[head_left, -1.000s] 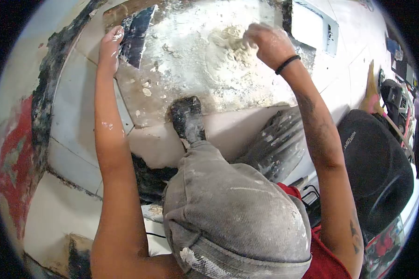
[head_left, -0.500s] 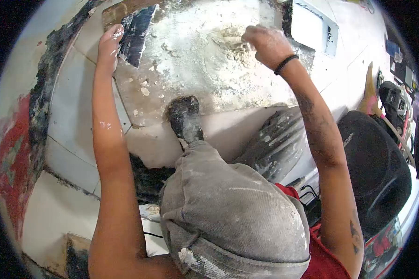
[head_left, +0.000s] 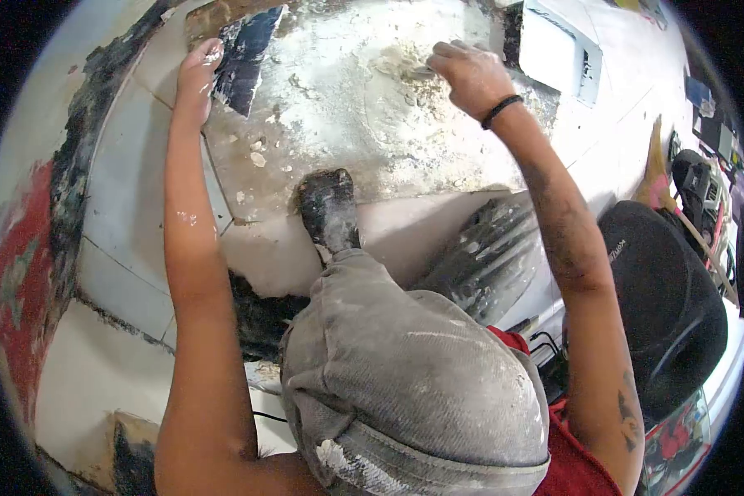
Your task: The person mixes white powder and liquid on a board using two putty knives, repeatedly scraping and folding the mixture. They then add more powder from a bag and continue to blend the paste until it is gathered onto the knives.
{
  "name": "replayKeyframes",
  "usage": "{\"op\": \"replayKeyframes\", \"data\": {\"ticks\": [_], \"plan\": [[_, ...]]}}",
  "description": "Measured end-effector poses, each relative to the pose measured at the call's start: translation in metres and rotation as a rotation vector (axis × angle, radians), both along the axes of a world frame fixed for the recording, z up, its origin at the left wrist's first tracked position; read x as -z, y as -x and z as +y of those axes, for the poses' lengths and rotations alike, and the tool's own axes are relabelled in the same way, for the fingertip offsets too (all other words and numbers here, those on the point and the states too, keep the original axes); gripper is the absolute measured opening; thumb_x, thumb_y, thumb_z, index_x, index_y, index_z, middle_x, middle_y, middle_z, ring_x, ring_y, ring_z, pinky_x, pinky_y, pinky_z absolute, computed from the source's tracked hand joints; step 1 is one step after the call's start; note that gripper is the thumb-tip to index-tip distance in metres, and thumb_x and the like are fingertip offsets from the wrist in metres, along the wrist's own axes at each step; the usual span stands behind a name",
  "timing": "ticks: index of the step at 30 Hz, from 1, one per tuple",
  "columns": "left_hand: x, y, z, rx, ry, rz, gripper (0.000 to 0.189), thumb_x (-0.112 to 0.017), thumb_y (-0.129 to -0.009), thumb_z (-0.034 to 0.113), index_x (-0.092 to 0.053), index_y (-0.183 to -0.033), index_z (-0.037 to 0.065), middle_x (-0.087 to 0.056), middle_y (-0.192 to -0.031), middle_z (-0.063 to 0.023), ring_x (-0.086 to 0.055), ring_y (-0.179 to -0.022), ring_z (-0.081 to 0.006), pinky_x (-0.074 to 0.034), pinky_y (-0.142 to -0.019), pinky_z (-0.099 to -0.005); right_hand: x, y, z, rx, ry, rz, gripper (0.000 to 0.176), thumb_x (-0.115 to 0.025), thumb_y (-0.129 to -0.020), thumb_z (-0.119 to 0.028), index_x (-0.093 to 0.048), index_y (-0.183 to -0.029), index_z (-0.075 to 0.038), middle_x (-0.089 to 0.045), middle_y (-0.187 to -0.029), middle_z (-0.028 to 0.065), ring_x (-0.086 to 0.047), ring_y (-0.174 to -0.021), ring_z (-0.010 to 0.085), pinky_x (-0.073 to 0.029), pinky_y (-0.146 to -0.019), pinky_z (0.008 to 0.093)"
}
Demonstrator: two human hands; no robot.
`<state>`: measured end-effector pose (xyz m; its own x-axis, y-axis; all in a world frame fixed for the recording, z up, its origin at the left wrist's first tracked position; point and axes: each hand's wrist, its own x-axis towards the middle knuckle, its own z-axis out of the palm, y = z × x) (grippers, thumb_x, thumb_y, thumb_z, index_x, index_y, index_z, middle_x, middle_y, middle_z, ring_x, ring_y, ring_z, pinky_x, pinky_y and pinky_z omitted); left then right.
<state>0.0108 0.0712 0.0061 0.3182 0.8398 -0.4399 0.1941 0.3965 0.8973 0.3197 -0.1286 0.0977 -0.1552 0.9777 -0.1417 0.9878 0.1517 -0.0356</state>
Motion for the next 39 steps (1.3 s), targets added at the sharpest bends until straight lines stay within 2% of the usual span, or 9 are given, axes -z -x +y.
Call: {"op": "replayKeyframes", "data": {"ticks": [2,7,10,16,18,24,29,32,39], "plan": [[-0.002,-0.001,0.002,0.010,-0.012,0.032,0.027,-0.053,-0.085,0.009,-0.055,-0.110,-0.003,-0.057,-0.098,-0.0015,-0.049,-0.091,-0.0103,-0.036,-0.082,-0.0216,-0.016,-0.008,0.014,-0.017,0.153,-0.011,0.028,-0.049,-0.068,0.006,-0.060,-0.089,-0.009,-0.057,-0.093,0.0031,-0.055,-0.092,0.0228,-0.049,-0.075,0.0374],[-0.005,-0.006,-0.003,-0.023,-0.083,0.018,0.027,-0.053,-0.086,0.010,-0.055,-0.110,-0.001,-0.056,-0.095,0.0000,-0.049,-0.090,-0.0094,-0.036,-0.081,-0.0221,-0.002,0.000,0.003,0.018,-0.023,0.031,0.029,-0.047,-0.068,0.007,-0.061,-0.088,-0.009,-0.058,-0.091,0.0044,-0.057,-0.084,0.0250,-0.049,-0.074,0.0369],[-0.002,0.001,0.002,0.097,-0.071,0.002,0.026,-0.053,-0.086,0.010,-0.055,-0.110,-0.002,-0.057,-0.098,-0.0009,-0.049,-0.091,-0.0095,-0.036,-0.083,-0.0221,-0.011,-0.008,0.010,0.020,0.178,0.015,0.031,-0.047,-0.067,0.007,-0.061,-0.089,-0.009,-0.058,-0.092,0.0049,-0.057,-0.084,0.0257,-0.049,-0.074,0.0372],[-0.009,-0.004,-0.003,0.038,-0.062,0.024,0.026,-0.051,-0.086,0.008,-0.055,-0.109,-0.002,-0.057,-0.099,-0.0016,-0.049,-0.092,-0.0096,-0.036,-0.084,-0.0213,0.003,0.000,-0.008,0.024,-0.008,0.065,0.028,-0.049,-0.069,0.006,-0.060,-0.089,-0.009,-0.057,-0.096,0.0023,-0.054,-0.094,0.0211,-0.048,-0.076,0.0365],[-0.007,-0.001,-0.001,0.044,-0.070,0.003,0.026,-0.051,-0.086,0.008,-0.055,-0.109,-0.002,-0.056,-0.099,-0.0014,-0.049,-0.092,-0.0096,-0.036,-0.084,-0.0215,-0.014,-0.006,0.000,0.020,0.234,-0.022,0.028,-0.050,-0.069,0.005,-0.060,-0.090,-0.011,-0.057,-0.093,0.0035,-0.056,-0.092,0.0218,-0.049,-0.075,0.0370],[-0.005,-0.003,-0.001,0.104,-0.074,0.055,0.026,-0.052,-0.085,0.008,-0.055,-0.109,-0.002,-0.056,-0.098,-0.0013,-0.049,-0.093,-0.0098,-0.036,-0.084,-0.0221,0.001,0.001,-0.001,0.067,0.034,0.001,0.028,-0.050,-0.068,0.006,-0.060,-0.088,-0.010,-0.057,-0.094,0.0038,-0.054,-0.094,0.0237,-0.048,-0.075,0.0382],[-0.005,-0.006,0.000,0.073,-0.067,0.030,0.028,-0.053,-0.086,0.012,-0.054,-0.109,-0.004,-0.055,-0.097,-0.0006,-0.048,-0.090,-0.0093,-0.036,-0.083,-0.0223,-0.012,-0.016,0.019,0.030,0.117,0.033,0.030,-0.050,-0.068,0.006,-0.060,-0.091,-0.009,-0.057,-0.096,0.0050,-0.053,-0.096,0.0245,-0.048,-0.074,0.0377],[-0.004,0.000,-0.003,0.067,-0.030,0.013,0.029,-0.055,-0.086,0.014,-0.053,-0.109,-0.004,-0.056,-0.099,-0.0017,-0.048,-0.091,-0.0088,-0.036,-0.085,-0.0228,-0.004,0.005,0.005,0.036,-0.004,0.095,0.026,-0.049,-0.067,0.007,-0.057,-0.089,-0.006,-0.056,-0.091,0.0084,-0.056,-0.086,0.0295,-0.047,-0.072,0.0397],[-0.082,-0.034,-0.056,0.136,-0.044,-0.186,0.020,-0.062,-0.080,0.007,-0.059,-0.098,0.000,-0.063,-0.085,-0.0017,-0.057,-0.074,-0.0082,-0.046,-0.070,-0.0226,-0.039,-0.012,-0.005,0.225,0.243,0.045,0.025,-0.051,-0.071,0.001,-0.061,-0.093,-0.003,-0.060,-0.089,0.0170,-0.057,-0.086,0.0331,-0.047,-0.077,0.0408]]}}
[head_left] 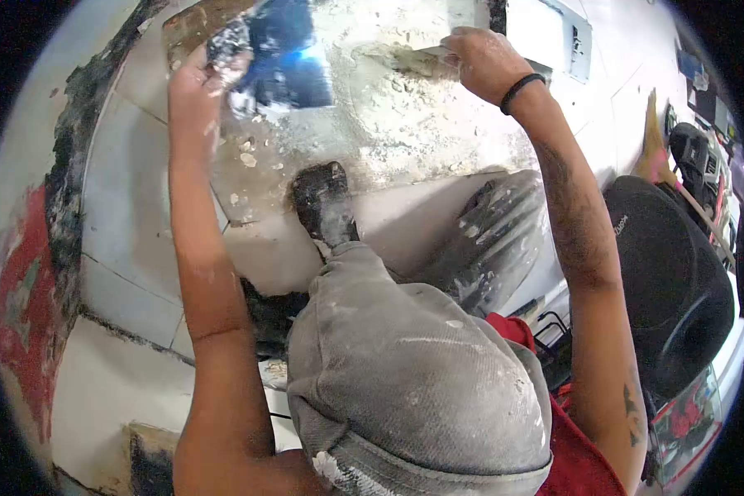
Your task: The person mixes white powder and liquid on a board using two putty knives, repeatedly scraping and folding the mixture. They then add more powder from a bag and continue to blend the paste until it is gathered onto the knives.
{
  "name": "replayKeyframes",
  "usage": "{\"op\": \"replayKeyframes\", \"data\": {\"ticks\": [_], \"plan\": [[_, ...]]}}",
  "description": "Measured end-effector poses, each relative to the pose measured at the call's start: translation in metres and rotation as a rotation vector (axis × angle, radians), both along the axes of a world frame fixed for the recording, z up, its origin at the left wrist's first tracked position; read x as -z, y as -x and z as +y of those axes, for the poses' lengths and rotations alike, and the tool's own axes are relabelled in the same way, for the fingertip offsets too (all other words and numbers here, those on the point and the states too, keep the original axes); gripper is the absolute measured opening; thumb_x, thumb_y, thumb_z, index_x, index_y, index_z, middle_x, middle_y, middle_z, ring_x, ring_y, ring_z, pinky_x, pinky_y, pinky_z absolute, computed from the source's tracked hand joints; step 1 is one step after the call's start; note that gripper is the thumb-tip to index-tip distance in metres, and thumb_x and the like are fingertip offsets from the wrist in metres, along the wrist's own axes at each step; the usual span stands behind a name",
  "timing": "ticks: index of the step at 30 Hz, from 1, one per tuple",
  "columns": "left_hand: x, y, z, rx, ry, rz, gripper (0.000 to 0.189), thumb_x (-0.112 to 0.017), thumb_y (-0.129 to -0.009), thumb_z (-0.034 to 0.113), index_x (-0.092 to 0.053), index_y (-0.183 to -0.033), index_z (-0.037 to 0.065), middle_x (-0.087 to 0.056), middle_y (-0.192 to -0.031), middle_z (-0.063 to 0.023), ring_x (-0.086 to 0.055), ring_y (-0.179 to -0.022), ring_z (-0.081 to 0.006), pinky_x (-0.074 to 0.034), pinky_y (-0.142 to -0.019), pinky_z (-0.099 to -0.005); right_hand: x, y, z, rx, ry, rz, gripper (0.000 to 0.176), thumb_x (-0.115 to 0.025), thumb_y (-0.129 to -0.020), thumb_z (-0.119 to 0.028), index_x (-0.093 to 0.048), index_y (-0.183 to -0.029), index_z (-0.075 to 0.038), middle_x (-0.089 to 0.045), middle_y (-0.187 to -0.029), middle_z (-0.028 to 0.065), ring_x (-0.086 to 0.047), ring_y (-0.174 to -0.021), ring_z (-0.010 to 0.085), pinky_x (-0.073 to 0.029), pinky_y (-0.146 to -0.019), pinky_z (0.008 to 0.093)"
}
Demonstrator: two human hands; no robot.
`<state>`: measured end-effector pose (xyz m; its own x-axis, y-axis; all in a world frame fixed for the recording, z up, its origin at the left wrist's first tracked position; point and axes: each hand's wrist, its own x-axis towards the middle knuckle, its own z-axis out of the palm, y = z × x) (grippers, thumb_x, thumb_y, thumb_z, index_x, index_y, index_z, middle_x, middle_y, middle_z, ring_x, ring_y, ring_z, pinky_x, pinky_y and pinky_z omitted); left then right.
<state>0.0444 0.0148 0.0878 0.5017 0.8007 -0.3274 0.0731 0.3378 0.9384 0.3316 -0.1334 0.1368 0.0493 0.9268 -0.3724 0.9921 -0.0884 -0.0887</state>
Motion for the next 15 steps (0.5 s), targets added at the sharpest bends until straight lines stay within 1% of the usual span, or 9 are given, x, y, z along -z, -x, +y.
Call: {"op": "replayKeyframes", "data": {"ticks": [3,5,7,8,9,10,11,13,15], "plan": [[-0.044,-0.017,-0.042,0.080,-0.208,0.070,0.019,-0.062,-0.076,0.003,-0.060,-0.094,0.000,-0.062,-0.083,-0.0019,-0.057,-0.073,-0.0097,-0.045,-0.068,-0.0236,-0.007,-0.005,-0.002,0.023,0.000,0.006,0.025,-0.055,-0.072,-0.006,-0.062,-0.095,0.001,-0.061,-0.088,0.0229,-0.058,-0.083,0.0368,-0.047,-0.076,0.0423],[-0.060,-0.036,-0.067,0.036,-0.164,0.042,0.018,-0.061,-0.076,0.004,-0.059,-0.093,-0.001,-0.063,-0.077,-0.0067,-0.057,-0.069,-0.0115,-0.046,-0.065,-0.0256,-0.031,-0.004,0.002,0.136,0.089,0.042,0.025,-0.056,-0.072,-0.008,-0.061,-0.094,0.003,-0.061,-0.088,0.0231,-0.058,-0.080,0.0387,-0.047,-0.074,0.0429],[-0.084,-0.053,-0.086,0.125,-0.420,0.231,0.018,-0.060,-0.076,0.005,-0.057,-0.092,-0.002,-0.061,-0.071,-0.0127,-0.058,-0.062,-0.0149,-0.046,-0.059,-0.0287,-0.033,-0.013,-0.011,0.162,-0.069,0.147,0.028,-0.058,-0.072,-0.011,-0.061,-0.096,0.003,-0.061,-0.082,0.0244,-0.060,-0.077,0.0384,-0.047,-0.071,0.0418],[-0.086,-0.064,-0.092,0.147,-0.410,0.188,0.017,-0.058,-0.075,0.004,-0.055,-0.090,-0.002,-0.059,-0.068,-0.0170,-0.059,-0.058,-0.0197,-0.045,-0.055,-0.0332,-0.024,-0.016,-0.021,0.186,-0.153,0.155,0.028,-0.058,-0.072,-0.012,-0.061,-0.096,0.003,-0.061,-0.080,0.0246,-0.060,-0.075,0.0381,-0.047,-0.070,0.0413],[-0.092,-0.073,-0.100,0.159,-0.403,0.237,0.017,-0.057,-0.073,0.005,-0.054,-0.089,-0.002,-0.059,-0.069,-0.0189,-0.061,-0.060,-0.0281,-0.046,-0.056,-0.0377,-0.019,-0.018,-0.026,0.210,-0.239,0.161,0.028,-0.059,-0.072,-0.012,-0.061,-0.096,0.002,-0.061,-0.078,0.0247,-0.060,-0.074,0.0378,-0.047,-0.069,0.0407],[-0.088,-0.083,-0.105,0.185,-0.411,0.241,0.018,-0.057,-0.072,0.006,-0.054,-0.089,-0.002,-0.059,-0.069,-0.0202,-0.061,-0.062,-0.0321,-0.046,-0.058,-0.0403,-0.022,-0.016,-0.027,0.291,-0.158,0.169,0.028,-0.060,-0.074,-0.015,-0.062,-0.097,0.001,-0.061,-0.077,0.0230,-0.061,-0.070,0.0329,-0.047,-0.067,0.0375],[-0.082,-0.091,-0.108,0.213,-0.417,0.247,0.019,-0.057,-0.071,0.007,-0.054,-0.088,-0.002,-0.059,-0.069,-0.0215,-0.060,-0.064,-0.0361,-0.046,-0.060,-0.0429,-0.024,-0.012,-0.028,0.349,-0.183,0.216,0.027,-0.060,-0.073,-0.018,-0.062,-0.093,0.001,-0.061,-0.076,0.0233,-0.060,-0.069,0.0353,-0.047,-0.065,0.0394],[-0.083,-0.106,-0.114,0.196,-0.435,0.255,0.020,-0.057,-0.071,0.008,-0.052,-0.087,-0.002,-0.059,-0.069,-0.0221,-0.059,-0.067,-0.0390,-0.046,-0.063,-0.0451,-0.025,-0.004,-0.032,0.462,-0.228,0.315,0.025,-0.059,-0.073,-0.023,-0.062,-0.084,0.000,-0.059,-0.073,0.0240,-0.057,-0.069,0.0400,-0.047,-0.063,0.0432],[-0.084,-0.119,-0.116,0.189,-0.468,0.280,0.021,-0.057,-0.070,0.008,-0.051,-0.087,-0.002,-0.059,-0.071,-0.0226,-0.058,-0.069,-0.0406,-0.046,-0.065,-0.0466,-0.027,0.008,-0.034,0.526,-0.314,0.353,0.023,-0.058,-0.074,-0.022,-0.061,-0.082,0.000,-0.058,-0.071,0.0239,-0.057,-0.067,0.0401,-0.046,-0.062,0.0429]]}}
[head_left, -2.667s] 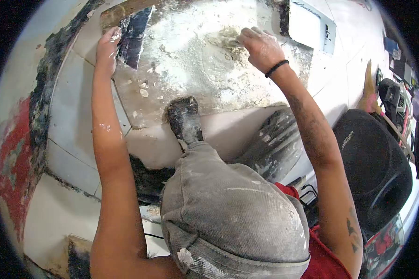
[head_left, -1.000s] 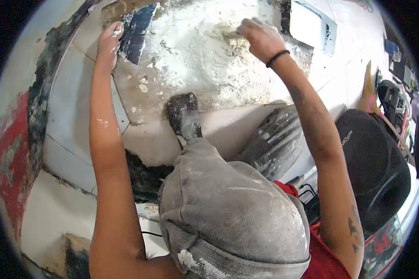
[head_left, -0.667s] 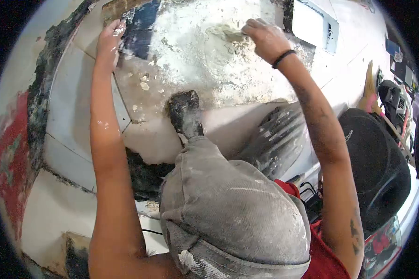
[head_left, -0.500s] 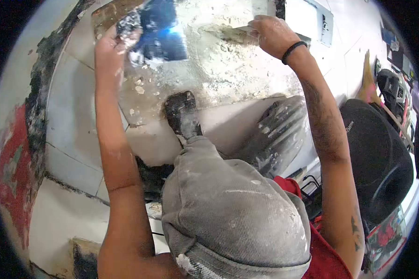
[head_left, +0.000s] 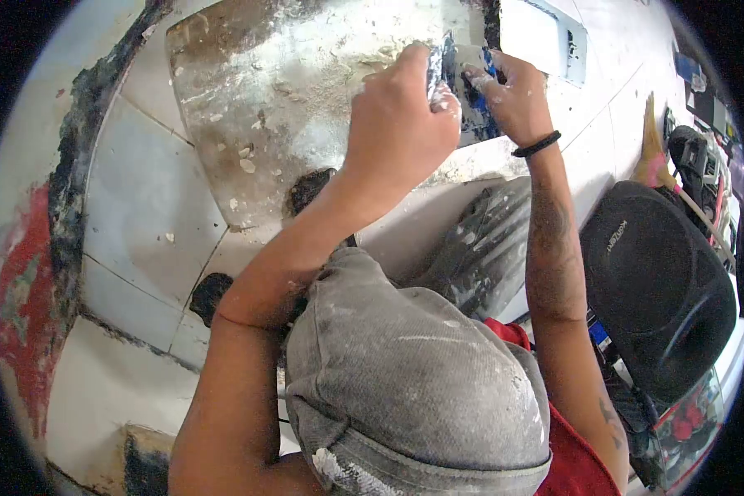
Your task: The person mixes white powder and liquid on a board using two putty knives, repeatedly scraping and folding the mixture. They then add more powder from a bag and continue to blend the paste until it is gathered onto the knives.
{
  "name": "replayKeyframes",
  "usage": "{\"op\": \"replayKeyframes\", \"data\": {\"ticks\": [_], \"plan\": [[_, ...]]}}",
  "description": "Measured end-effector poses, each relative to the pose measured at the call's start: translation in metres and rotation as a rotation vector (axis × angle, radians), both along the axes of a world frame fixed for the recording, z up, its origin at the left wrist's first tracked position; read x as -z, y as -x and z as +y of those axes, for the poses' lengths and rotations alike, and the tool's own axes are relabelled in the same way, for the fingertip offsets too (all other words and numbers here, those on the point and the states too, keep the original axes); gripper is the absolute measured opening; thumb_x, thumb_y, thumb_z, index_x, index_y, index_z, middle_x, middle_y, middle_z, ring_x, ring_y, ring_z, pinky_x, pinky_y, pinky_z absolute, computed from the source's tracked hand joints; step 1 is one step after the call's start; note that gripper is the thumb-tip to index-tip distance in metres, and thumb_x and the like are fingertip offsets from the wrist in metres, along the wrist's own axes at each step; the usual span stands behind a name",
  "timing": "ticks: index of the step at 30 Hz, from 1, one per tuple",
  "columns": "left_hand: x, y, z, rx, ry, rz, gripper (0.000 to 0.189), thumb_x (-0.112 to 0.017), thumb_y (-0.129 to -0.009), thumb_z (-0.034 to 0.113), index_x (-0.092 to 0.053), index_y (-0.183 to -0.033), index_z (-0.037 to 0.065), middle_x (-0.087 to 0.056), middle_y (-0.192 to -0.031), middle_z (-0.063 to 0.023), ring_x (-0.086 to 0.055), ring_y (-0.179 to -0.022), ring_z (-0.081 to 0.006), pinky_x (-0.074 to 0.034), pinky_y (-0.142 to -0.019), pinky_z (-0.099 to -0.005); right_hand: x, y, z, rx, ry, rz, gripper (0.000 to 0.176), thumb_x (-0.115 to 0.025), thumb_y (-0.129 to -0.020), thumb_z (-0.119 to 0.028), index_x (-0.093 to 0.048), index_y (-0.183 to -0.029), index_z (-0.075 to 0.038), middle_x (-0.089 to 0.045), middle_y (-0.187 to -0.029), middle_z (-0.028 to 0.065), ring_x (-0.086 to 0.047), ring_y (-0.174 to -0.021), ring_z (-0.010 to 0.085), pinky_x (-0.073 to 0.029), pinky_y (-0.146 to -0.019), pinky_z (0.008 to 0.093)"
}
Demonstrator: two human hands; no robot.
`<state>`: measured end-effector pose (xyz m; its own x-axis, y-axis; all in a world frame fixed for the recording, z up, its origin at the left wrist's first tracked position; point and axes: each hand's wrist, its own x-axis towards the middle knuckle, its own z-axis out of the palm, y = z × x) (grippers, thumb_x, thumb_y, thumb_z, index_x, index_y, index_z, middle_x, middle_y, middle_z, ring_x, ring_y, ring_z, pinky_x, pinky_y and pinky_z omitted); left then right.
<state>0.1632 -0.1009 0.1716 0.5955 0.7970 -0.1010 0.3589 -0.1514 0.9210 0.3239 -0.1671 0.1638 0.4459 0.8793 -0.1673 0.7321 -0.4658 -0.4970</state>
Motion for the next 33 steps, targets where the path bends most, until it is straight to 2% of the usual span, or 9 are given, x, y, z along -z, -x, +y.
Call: {"op": "replayKeyframes", "data": {"ticks": [9,12,14,19,20,21,23,26,33], "plan": [[0.031,-0.018,0.005,-0.027,-0.100,0.109,0.019,-0.057,-0.070,0.009,-0.049,-0.081,-0.003,-0.059,-0.076,-0.0262,-0.058,-0.074,-0.0418,-0.047,-0.070,-0.0465,-0.026,0.023,0.005,-0.129,0.015,-0.222,0.021,-0.059,-0.075,-0.012,-0.061,-0.091,0.002,-0.061,-0.074,0.0214,-0.059,-0.066,0.0328,-0.046,-0.064,0.0356],[0.033,-0.016,0.017,-0.041,-0.004,0.161,0.018,-0.058,-0.069,0.010,-0.052,-0.080,-0.004,-0.059,-0.072,-0.0261,-0.059,-0.073,-0.0418,-0.047,-0.070,-0.0455,-0.051,0.029,0.005,-0.085,-0.094,-0.153,0.021,-0.058,-0.076,-0.010,-0.061,-0.092,0.003,-0.061,-0.073,0.0209,-0.060,-0.067,0.0316,-0.046,-0.064,0.0348],[0.023,-0.003,0.028,-0.016,-0.012,0.075,0.017,-0.057,-0.069,0.009,-0.056,-0.081,-0.003,-0.060,-0.069,-0.0228,-0.059,-0.070,-0.0405,-0.047,-0.069,-0.0454,-0.046,0.008,-0.008,-0.126,-0.027,-0.361,0.029,-0.059,-0.072,-0.004,-0.059,-0.100,0.002,-0.062,-0.084,0.0202,-0.061,-0.071,0.0310,-0.048,-0.067,0.0364],[-0.015,0.005,0.063,0.029,-0.164,0.132,0.016,-0.049,-0.069,0.003,-0.056,-0.084,0.000,-0.058,-0.076,-0.0234,-0.057,-0.076,-0.0390,-0.044,-0.066,-0.0424,-0.019,-0.011,-0.034,-0.240,-0.026,-0.356,0.016,-0.053,-0.069,0.000,-0.055,-0.085,-0.004,-0.055,-0.087,0.0124,-0.053,-0.083,0.0338,-0.045,-0.069,0.0413],[-0.018,0.005,0.067,0.067,-0.229,0.117,0.016,-0.049,-0.068,0.002,-0.056,-0.082,0.000,-0.058,-0.076,-0.0235,-0.057,-0.076,-0.0395,-0.044,-0.065,-0.0429,-0.013,-0.005,-0.037,-0.260,-0.035,-0.327,0.011,-0.052,-0.070,-0.001,-0.054,-0.079,-0.007,-0.053,-0.084,0.0092,-0.052,-0.081,0.0310,-0.045,-0.068,0.0399],[-0.025,0.003,0.070,0.139,-0.109,0.171,0.017,-0.051,-0.066,0.005,-0.057,-0.081,0.000,-0.059,-0.076,-0.0215,-0.057,-0.074,-0.0387,-0.044,-0.065,-0.0439,-0.008,-0.001,-0.036,-0.326,-0.085,-0.371,0.011,-0.053,-0.069,-0.001,-0.055,-0.079,-0.007,-0.053,-0.084,0.0084,-0.053,-0.081,0.0297,-0.044,-0.068,0.0394],[-0.019,-0.003,0.063,0.221,-0.247,0.108,0.016,-0.051,-0.066,0.007,-0.058,-0.079,0.001,-0.059,-0.077,-0.0209,-0.058,-0.073,-0.0375,-0.045,-0.066,-0.0438,0.000,0.010,-0.032,-0.388,-0.214,-0.437,0.012,-0.056,-0.065,0.000,-0.054,-0.074,-0.009,-0.054,-0.082,0.0056,-0.052,-0.081,0.0264,-0.043,-0.069,0.0376],[-0.008,-0.020,0.052,0.326,-0.436,0.115,0.012,-0.051,-0.068,0.009,-0.060,-0.070,0.001,-0.059,-0.074,-0.0188,-0.061,-0.070,-0.0345,-0.048,-0.066,-0.0430,-0.007,0.022,-0.017,-0.383,-0.342,-0.406,0.012,-0.056,-0.063,0.000,-0.054,-0.071,-0.009,-0.054,-0.080,0.0047,-0.052,-0.080,0.0260,-0.043,-0.069,0.0378],[0.014,-0.045,0.058,0.397,-0.519,0.051,0.014,-0.052,-0.067,0.009,-0.060,-0.069,-0.002,-0.058,-0.066,-0.0235,-0.061,-0.063,-0.0358,-0.049,-0.061,-0.0438,-0.021,0.020,-0.026,-0.379,-0.343,-0.386,0.018,-0.056,-0.056,0.009,-0.051,-0.070,-0.001,-0.052,-0.074,0.0098,-0.052,-0.073,0.0295,-0.043,-0.062,0.0378]]}}
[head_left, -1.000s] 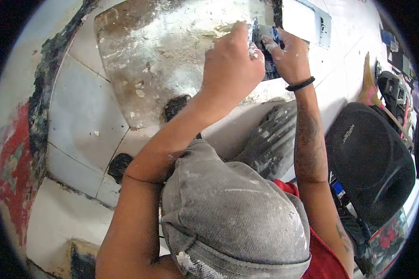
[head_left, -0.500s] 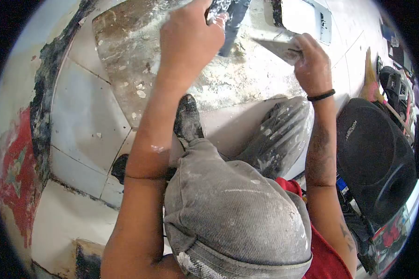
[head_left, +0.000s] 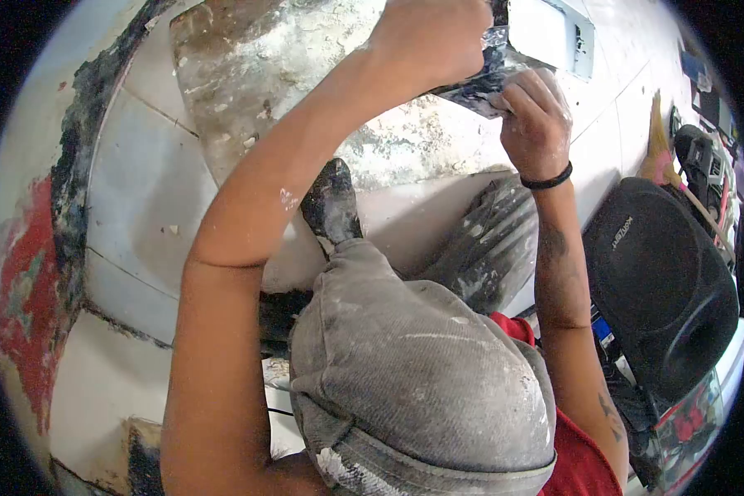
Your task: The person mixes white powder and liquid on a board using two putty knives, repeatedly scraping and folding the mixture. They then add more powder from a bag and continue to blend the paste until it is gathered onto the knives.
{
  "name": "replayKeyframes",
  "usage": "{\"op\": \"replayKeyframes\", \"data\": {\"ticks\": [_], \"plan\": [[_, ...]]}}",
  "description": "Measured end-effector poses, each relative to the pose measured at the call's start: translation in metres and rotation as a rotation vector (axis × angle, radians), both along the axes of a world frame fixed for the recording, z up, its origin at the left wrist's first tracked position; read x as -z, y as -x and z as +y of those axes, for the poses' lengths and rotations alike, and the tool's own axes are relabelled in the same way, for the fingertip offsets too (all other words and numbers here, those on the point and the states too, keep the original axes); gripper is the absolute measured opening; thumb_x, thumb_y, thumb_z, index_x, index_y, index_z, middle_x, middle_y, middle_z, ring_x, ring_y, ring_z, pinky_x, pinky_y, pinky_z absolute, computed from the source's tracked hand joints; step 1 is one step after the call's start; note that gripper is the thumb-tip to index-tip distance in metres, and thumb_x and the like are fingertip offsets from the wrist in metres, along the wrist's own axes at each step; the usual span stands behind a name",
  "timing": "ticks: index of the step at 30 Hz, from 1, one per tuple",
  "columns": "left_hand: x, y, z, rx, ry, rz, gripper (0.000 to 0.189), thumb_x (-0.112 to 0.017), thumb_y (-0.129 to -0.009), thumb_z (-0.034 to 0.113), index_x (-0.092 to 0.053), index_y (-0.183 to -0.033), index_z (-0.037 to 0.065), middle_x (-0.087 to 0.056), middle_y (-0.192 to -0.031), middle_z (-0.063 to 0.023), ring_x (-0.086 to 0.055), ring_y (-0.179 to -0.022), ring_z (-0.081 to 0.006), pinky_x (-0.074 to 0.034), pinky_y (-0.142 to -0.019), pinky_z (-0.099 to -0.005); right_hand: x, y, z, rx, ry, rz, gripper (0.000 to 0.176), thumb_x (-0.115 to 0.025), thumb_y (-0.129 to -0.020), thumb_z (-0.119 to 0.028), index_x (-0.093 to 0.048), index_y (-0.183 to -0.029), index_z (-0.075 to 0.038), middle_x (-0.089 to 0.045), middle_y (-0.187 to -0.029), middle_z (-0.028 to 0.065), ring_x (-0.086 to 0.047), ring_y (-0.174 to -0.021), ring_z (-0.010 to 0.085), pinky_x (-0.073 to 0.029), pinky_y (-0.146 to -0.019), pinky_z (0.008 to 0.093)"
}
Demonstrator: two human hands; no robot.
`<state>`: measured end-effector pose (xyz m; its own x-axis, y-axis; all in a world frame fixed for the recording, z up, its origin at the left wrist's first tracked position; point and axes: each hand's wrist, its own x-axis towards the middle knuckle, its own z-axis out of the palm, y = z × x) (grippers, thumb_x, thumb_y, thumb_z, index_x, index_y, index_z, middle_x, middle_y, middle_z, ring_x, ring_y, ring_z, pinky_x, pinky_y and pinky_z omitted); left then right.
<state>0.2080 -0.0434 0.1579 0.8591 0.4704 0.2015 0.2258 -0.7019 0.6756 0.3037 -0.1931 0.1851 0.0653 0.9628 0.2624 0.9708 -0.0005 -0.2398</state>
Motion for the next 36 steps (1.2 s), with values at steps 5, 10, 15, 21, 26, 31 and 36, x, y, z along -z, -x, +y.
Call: {"op": "replayKeyframes", "data": {"ticks": [5,10,15,21,26,31,36], "plan": [[-0.003,-0.013,-0.018,0.125,0.087,0.100,0.013,-0.054,-0.068,0.008,-0.060,-0.075,-0.001,-0.060,-0.070,-0.0222,-0.061,-0.068,-0.0364,-0.048,-0.065,-0.0433,-0.002,-0.003,-0.010,0.023,0.061,0.042,0.016,-0.055,-0.057,0.011,-0.051,-0.067,0.000,-0.051,-0.071,0.0101,-0.052,-0.069,0.0282,-0.043,-0.060,0.0352],[0.018,-0.002,-0.017,0.222,-0.064,0.110,0.016,-0.060,-0.072,0.014,-0.060,-0.085,0.005,-0.063,-0.076,-0.0150,-0.062,-0.074,-0.0314,-0.049,-0.067,-0.0413,-0.023,0.000,0.005,-0.034,-0.042,0.058,0.015,-0.054,-0.057,0.012,-0.054,-0.067,0.001,-0.053,-0.070,0.0108,-0.054,-0.067,0.0271,-0.044,-0.061,0.0332],[-0.003,0.028,0.004,-0.050,0.165,0.000,0.018,-0.054,-0.075,0.014,-0.060,-0.084,0.000,-0.063,-0.086,-0.0167,-0.060,-0.084,-0.0329,-0.047,-0.073,-0.0404,-0.021,-0.015,-0.021,0.146,0.257,-0.003,0.022,-0.057,-0.062,0.009,-0.058,-0.080,-0.003,-0.056,-0.078,0.0109,-0.057,-0.071,0.0270,-0.046,-0.063,0.0328],[0.017,0.067,-0.023,0.040,-0.169,-0.247,0.011,-0.061,-0.064,0.007,-0.058,-0.075,0.006,-0.060,-0.079,-0.0108,-0.059,-0.075,-0.0314,-0.048,-0.065,-0.0384,-0.036,-0.042,-0.057,0.423,0.292,0.171,0.023,-0.065,-0.068,-0.003,-0.061,-0.091,0.000,-0.059,-0.082,0.0132,-0.059,-0.074,0.0291,-0.047,-0.065,0.0322],[0.027,0.077,-0.045,0.267,-0.395,-0.319,0.015,-0.060,-0.058,0.019,-0.057,-0.070,0.012,-0.049,-0.072,-0.0029,-0.053,-0.078,-0.0228,-0.047,-0.068,-0.0378,-0.053,-0.011,-0.039,0.168,0.337,0.355,0.024,-0.058,-0.070,0.001,-0.061,-0.094,-0.002,-0.059,-0.083,0.0130,-0.059,-0.074,0.0287,-0.047,-0.066,0.0334],[0.036,0.079,-0.056,0.353,-0.368,-0.522,0.017,-0.061,-0.053,0.020,-0.057,-0.067,0.013,-0.047,-0.073,-0.0034,-0.049,-0.082,-0.0271,-0.047,-0.069,-0.0439,-0.034,0.013,-0.016,0.014,0.376,0.268,0.028,-0.054,-0.070,0.002,-0.059,-0.097,-0.004,-0.057,-0.087,0.0142,-0.056,-0.079,0.0322,-0.047,-0.071,0.0375],[0.035,0.080,-0.060,0.418,-0.335,-0.499,0.018,-0.060,-0.052,0.019,-0.057,-0.068,0.010,-0.047,-0.072,-0.0039,-0.049,-0.082,-0.0265,-0.048,-0.071,-0.0432,-0.011,-0.019,0.004,0.008,0.292,0.276,0.018,-0.055,-0.072,-0.001,-0.062,-0.088,-0.003,-0.058,-0.081,0.0146,-0.057,-0.075,0.0320,-0.047,-0.068,0.0370]]}}
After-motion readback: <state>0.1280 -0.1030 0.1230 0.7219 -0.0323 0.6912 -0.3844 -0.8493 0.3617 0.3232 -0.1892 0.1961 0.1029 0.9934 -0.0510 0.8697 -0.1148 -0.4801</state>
